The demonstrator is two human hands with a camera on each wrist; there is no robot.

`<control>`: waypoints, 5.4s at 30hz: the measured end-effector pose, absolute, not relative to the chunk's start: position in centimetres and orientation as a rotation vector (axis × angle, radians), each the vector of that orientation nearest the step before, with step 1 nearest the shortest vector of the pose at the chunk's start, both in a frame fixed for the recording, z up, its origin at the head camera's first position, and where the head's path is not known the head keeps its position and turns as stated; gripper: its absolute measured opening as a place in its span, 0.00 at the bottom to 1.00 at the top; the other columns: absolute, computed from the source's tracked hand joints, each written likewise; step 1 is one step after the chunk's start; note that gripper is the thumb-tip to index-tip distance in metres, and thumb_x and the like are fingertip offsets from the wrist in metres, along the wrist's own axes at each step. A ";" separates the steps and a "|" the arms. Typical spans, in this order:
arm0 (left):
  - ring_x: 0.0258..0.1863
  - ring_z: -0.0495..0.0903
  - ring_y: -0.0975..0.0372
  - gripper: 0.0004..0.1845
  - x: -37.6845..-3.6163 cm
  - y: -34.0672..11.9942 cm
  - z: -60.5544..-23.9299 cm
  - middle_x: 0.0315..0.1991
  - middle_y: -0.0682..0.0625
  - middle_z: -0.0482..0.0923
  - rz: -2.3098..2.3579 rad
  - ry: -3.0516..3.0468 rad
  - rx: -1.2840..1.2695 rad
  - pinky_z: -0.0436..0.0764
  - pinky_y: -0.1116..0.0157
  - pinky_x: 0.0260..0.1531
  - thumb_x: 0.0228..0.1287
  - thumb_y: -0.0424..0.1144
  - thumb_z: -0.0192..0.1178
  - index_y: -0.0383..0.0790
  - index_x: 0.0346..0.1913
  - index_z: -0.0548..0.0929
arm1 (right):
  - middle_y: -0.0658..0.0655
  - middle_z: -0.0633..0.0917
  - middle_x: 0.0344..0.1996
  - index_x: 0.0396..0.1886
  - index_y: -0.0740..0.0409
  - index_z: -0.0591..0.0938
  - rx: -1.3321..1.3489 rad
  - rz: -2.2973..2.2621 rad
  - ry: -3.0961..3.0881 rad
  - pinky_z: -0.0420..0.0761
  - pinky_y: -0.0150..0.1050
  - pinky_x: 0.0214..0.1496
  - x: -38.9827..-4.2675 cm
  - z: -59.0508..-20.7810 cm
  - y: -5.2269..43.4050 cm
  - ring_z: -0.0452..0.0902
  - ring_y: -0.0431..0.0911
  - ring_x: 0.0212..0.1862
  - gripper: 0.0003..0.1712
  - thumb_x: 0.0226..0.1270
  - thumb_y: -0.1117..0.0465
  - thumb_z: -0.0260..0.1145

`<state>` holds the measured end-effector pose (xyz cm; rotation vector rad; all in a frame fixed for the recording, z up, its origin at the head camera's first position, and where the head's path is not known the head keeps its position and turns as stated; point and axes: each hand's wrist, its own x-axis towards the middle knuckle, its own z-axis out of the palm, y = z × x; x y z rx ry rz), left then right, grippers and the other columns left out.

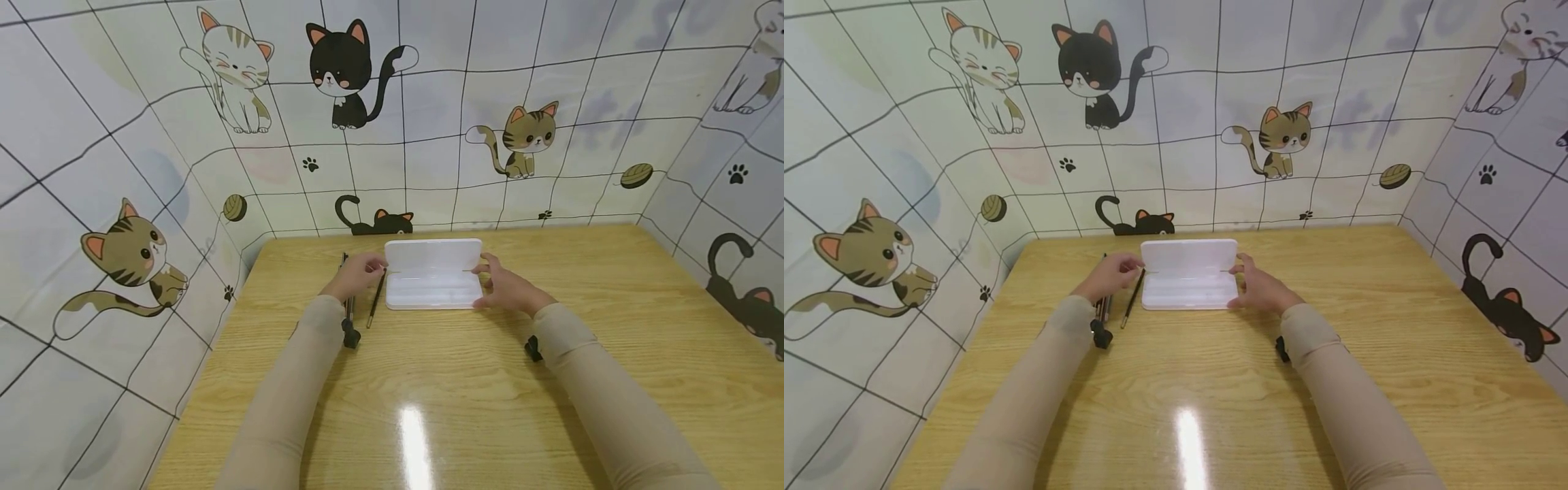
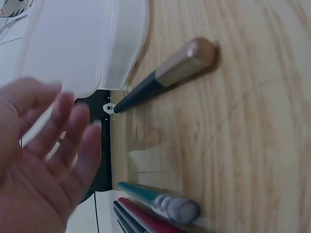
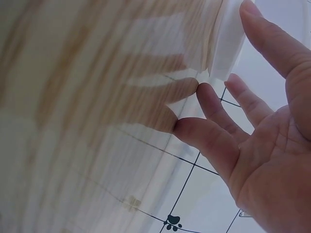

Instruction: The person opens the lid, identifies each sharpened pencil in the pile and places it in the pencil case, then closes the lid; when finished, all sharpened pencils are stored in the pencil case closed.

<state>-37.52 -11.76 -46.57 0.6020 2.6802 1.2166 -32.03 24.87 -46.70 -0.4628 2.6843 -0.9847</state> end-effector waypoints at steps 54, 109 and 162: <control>0.34 0.76 0.57 0.30 -36.6 -10.0 -46.6 0.58 0.42 0.77 1.007 2.623 0.012 0.75 0.65 0.29 0.64 0.29 0.62 0.39 0.70 0.74 | 0.63 0.63 0.76 0.80 0.67 0.36 -0.490 -0.941 2.701 0.70 0.60 0.67 -31.7 -46.4 24.8 0.71 0.63 0.67 0.65 0.64 0.58 0.76; 0.46 0.81 0.51 0.30 -36.3 -11.9 -45.3 0.61 0.39 0.74 1.405 2.483 0.131 0.85 0.58 0.41 0.70 0.29 0.59 0.40 0.74 0.68 | 0.62 0.61 0.77 0.81 0.64 0.35 -0.438 -0.965 2.668 0.67 0.63 0.69 -31.6 -46.3 24.9 0.68 0.63 0.70 0.65 0.66 0.56 0.75; 0.49 0.78 0.54 0.21 -36.1 -11.0 -43.6 0.48 0.42 0.77 1.911 2.758 0.633 0.74 0.44 0.57 0.67 0.26 0.63 0.41 0.60 0.79 | 0.62 0.61 0.77 0.81 0.62 0.36 -0.449 -0.967 2.670 0.68 0.62 0.68 -31.7 -46.6 25.0 0.68 0.63 0.70 0.64 0.66 0.55 0.75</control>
